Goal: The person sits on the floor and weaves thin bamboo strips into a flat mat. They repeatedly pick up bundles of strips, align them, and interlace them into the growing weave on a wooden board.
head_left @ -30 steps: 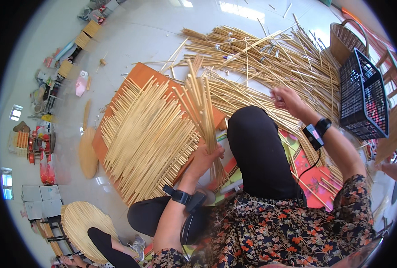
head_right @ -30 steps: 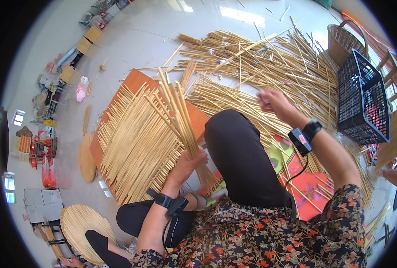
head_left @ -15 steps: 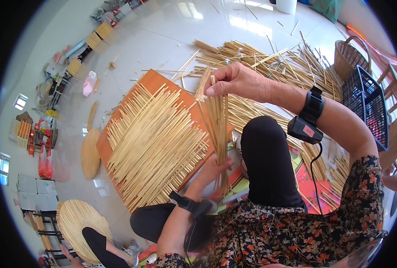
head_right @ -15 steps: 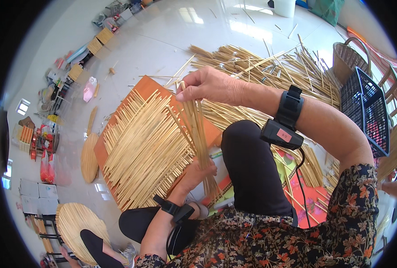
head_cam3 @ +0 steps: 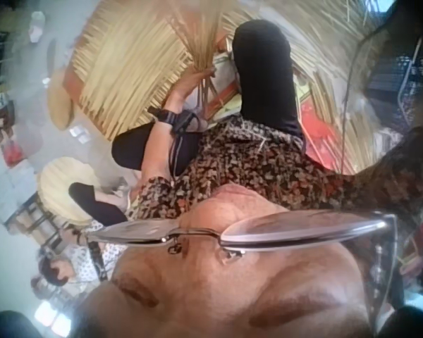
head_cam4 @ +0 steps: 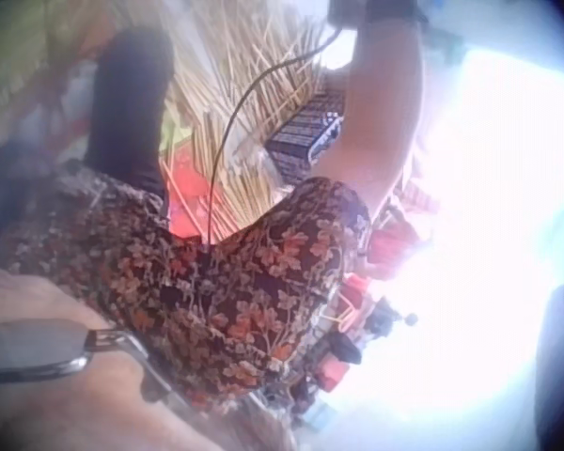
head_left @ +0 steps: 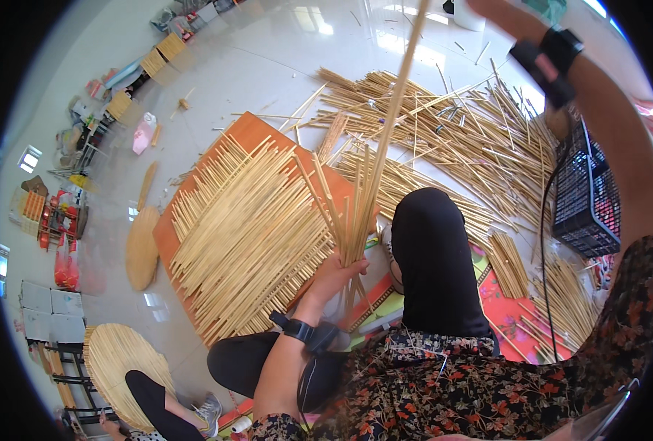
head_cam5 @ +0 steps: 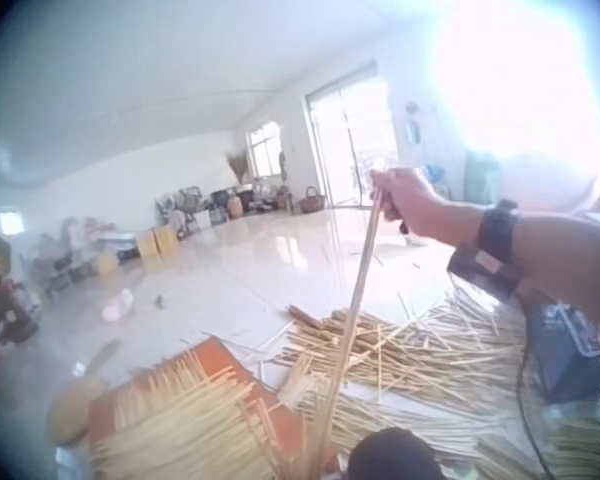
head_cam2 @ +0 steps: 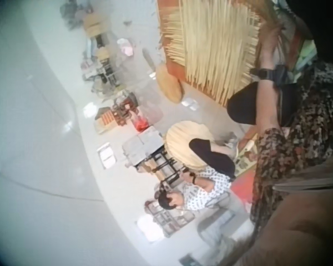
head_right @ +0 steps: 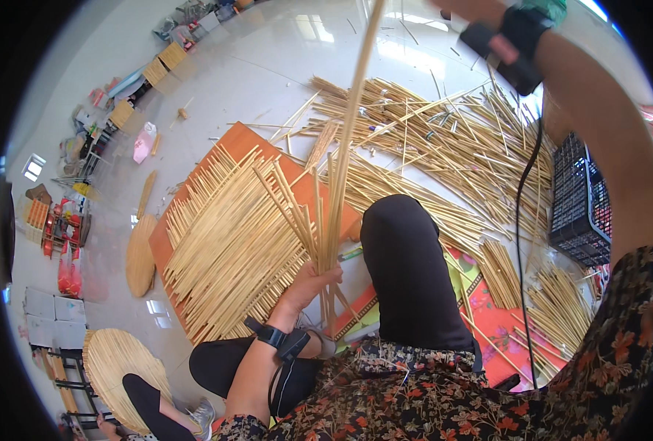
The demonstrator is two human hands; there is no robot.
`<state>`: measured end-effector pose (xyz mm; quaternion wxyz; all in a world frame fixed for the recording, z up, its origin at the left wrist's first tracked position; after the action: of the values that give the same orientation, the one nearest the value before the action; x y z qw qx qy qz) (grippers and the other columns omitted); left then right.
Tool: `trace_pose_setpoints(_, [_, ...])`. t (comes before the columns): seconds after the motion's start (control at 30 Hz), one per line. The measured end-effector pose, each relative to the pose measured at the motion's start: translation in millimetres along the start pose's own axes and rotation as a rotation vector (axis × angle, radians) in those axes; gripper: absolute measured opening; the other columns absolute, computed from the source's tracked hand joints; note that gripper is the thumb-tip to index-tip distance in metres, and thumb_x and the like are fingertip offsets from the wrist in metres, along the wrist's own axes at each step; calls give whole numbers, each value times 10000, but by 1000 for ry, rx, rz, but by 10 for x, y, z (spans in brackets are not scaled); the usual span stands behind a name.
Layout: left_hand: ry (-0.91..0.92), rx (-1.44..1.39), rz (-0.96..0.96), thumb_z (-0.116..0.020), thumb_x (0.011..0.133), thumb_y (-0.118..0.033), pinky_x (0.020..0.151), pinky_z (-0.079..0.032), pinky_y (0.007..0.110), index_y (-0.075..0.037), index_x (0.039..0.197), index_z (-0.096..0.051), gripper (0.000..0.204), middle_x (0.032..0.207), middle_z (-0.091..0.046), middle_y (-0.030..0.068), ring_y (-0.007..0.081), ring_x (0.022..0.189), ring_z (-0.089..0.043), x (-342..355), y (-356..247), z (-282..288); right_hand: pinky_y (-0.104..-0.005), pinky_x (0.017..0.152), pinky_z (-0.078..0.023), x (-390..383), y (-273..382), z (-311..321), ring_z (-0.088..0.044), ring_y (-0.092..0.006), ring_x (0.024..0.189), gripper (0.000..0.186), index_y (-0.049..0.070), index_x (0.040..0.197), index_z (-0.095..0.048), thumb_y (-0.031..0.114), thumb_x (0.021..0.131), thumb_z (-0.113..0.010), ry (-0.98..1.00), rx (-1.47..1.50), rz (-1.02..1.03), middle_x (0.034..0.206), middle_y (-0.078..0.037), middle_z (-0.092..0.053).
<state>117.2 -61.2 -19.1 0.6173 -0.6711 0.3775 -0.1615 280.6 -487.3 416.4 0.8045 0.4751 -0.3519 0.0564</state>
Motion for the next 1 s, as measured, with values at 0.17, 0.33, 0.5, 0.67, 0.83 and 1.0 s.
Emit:
trace_pose_setpoints(0.17, [-124, 24, 41, -753, 960, -192, 800, -537, 283, -67, 1024, -683, 156, 869, -676, -8, 112, 838, -667, -169, 39, 362, -308, 574, -529, -117, -488, 1420, -625, -150, 631, 322, -14, 1151, -610, 288, 1094, -516, -368, 40, -189, 785, -61, -653])
trace_pose_setpoints(0.33, [-101, 25, 47, -766, 954, -202, 785, -535, 284, -68, 1032, -676, 179, 870, -668, -12, 108, 817, -656, -138, 77, 347, -339, 579, -548, -1643, -2147, 2399, -662, -191, 648, 387, -40, 1262, -549, 302, 1084, -517, -619, 118, -551, 818, -98, -690])
trace_pose_setpoints(0.5, [-100, 46, 48, -760, 962, -226, 776, -523, 272, -66, 1018, -667, 193, 885, -650, -22, 96, 820, -642, -183, -11, 257, -370, 584, -567, -4057, -4023, 2317, -699, -233, 665, 485, -65, 1372, -488, 316, 1074, -519, -749, 288, -1012, 852, -135, -727])
trace_pose_setpoints(0.67, [27, -127, -96, -762, 965, -242, 803, -533, 284, -80, 1007, -663, 194, 895, -630, -36, 95, 838, -638, 128, -124, -150, -437, 605, -616, -5737, -4665, 2948, -718, -295, 717, 512, -94, 1359, -473, 349, 1114, -402, -1036, 501, -1004, 905, -205, -706])
trace_pose_setpoints(0.83, [-123, 77, 0, -748, 976, -283, 833, -541, 296, -77, 998, -677, 219, 876, -649, -16, 115, 853, -649, -326, -227, 238, -444, 666, -637, -6782, -4029, 323, -707, -330, 804, 350, -10, 1160, -519, 332, 1092, -480, -1031, 494, -1594, 1032, -194, -665])
trace_pose_setpoints(1.0, [-56, 76, -198, -735, 988, -292, 719, -504, 266, -53, 954, -673, 250, 818, -645, -12, 93, 791, -615, -264, -711, -11, -387, 704, -628, -6037, -3771, 688, -696, -284, 751, 364, 20, 1147, -510, 377, 1078, -501, -427, 306, -1655, 903, -148, -660])
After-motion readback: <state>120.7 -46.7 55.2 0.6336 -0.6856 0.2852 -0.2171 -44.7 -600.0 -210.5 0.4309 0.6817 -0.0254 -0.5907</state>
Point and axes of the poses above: each hand's wrist, its own x-axis towards the middle knuckle, its own z-axis out of the back of the hand, y = z × x, the point moved 8 cm from there along x, towards the middle knuckle
